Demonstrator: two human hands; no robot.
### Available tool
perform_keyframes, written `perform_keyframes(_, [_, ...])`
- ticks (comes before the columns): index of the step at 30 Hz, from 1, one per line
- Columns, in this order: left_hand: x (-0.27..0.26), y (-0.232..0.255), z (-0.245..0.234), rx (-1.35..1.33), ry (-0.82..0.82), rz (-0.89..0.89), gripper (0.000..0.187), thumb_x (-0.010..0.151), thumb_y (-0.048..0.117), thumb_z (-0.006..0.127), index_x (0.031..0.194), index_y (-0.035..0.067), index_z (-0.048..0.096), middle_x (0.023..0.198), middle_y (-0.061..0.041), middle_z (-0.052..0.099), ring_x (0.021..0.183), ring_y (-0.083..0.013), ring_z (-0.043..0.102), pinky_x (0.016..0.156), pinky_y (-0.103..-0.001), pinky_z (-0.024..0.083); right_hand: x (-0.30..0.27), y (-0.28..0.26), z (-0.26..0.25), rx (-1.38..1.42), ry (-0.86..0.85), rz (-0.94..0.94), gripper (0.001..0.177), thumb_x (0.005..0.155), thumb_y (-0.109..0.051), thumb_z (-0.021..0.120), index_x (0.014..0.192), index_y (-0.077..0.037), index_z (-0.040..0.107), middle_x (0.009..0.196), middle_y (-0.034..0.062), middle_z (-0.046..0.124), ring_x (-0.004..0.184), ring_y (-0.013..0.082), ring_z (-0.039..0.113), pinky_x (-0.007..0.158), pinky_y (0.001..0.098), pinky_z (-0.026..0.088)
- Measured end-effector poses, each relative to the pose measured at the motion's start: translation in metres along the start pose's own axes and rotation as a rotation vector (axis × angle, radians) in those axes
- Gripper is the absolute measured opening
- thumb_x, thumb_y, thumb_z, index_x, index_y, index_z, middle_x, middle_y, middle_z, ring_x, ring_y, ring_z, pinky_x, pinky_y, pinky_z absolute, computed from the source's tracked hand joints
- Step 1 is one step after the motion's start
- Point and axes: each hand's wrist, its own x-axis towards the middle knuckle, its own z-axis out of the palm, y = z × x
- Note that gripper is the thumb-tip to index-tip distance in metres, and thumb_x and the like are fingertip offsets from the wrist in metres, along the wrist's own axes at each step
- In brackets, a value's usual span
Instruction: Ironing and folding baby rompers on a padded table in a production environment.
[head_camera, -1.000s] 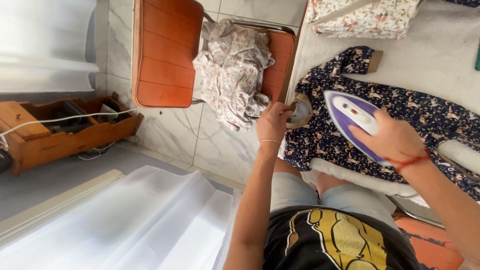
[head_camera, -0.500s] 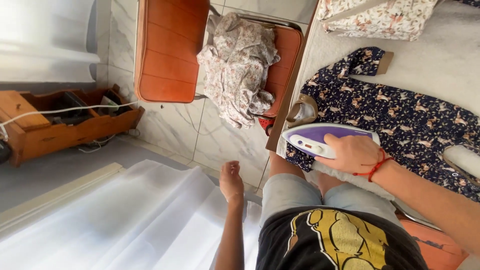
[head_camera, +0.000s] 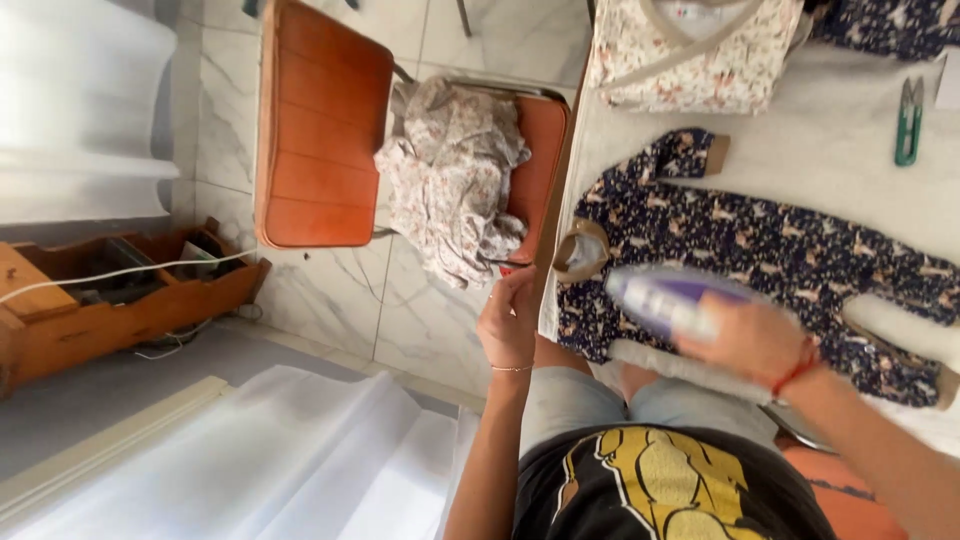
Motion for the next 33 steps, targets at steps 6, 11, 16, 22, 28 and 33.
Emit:
perform_keyframes(6, [0.019,0.032,0.026,-0.124,-0.351,0.021,0.008,0.084,0.011,0.052,0.083,0.016,0.057,0.081,0.006,0.059,0.073,-0.0131,0.058,0.062,-0.026,0.046,-0.032,0.072,0.073,-0.059,0.046,0.630,0.051,0.073,-0.059,0.044,0.091,-0.011,0.049,0.069,0.0043,0.060,0.052,0.0204,0.056,0.039,0.0305,0.041])
perform_keyframes(11, [0.002,0.063,0.089,0.006,-0.572,0.355,0.021,0.085,0.002,0.046,0.100,0.017,0.050,0.110,-0.002,0.049,0.103,-0.0228,0.045,0.072,-0.044,0.032,-0.093,0.092,0.061,0.024,-0.019,0.841,0.054,0.072,-0.057,0.043,0.101,-0.013,0.049,0.080,0.0031,0.065,0.060,0.0176,0.063,0.044,0.0261,0.050])
perform_keyframes(16, [-0.018,0.050,0.118,0.400,-0.633,0.610,0.048,0.089,0.024,0.046,0.134,0.022,0.027,0.143,-0.006,0.016,0.133,-0.0238,0.016,0.101,-0.058,0.015,-0.182,0.115,0.056,0.361,0.025,1.245,0.063,0.076,-0.051,0.043,0.126,-0.014,0.042,0.102,0.0124,0.065,0.080,0.0282,0.066,0.060,0.0348,0.056])
perform_keyframes(22, [-0.026,0.050,0.121,0.580,-0.549,0.688,0.048,0.091,0.035,0.037,0.136,0.025,0.024,0.143,-0.004,0.019,0.132,-0.0202,0.019,0.102,-0.058,0.009,-0.266,0.180,0.121,0.391,0.270,1.431,0.061,0.077,-0.050,0.053,0.113,-0.001,0.056,0.094,0.0219,0.065,0.080,0.0349,0.063,0.063,0.0399,0.054])
perform_keyframes(28, [-0.034,0.082,0.125,0.417,-0.521,0.675,0.038,0.089,0.029,0.040,0.126,0.019,0.041,0.139,-0.005,0.027,0.131,-0.0223,0.020,0.099,-0.061,0.002,-0.308,0.224,0.150,0.595,0.647,1.359,0.040,0.085,-0.037,0.061,0.082,0.003,0.065,0.053,0.0178,0.055,0.045,0.0272,0.047,0.041,0.0351,0.030])
perform_keyframes(33, [-0.058,0.155,0.142,0.157,-0.987,0.791,0.027,0.079,0.013,0.051,0.105,0.019,0.058,0.122,-0.004,0.049,0.111,-0.0207,0.047,0.103,-0.057,0.016,-0.310,0.259,0.119,0.598,0.755,1.155,0.060,0.081,-0.018,0.065,0.126,0.013,0.041,0.101,0.0328,0.054,0.077,0.0451,0.056,0.054,0.0506,0.048])
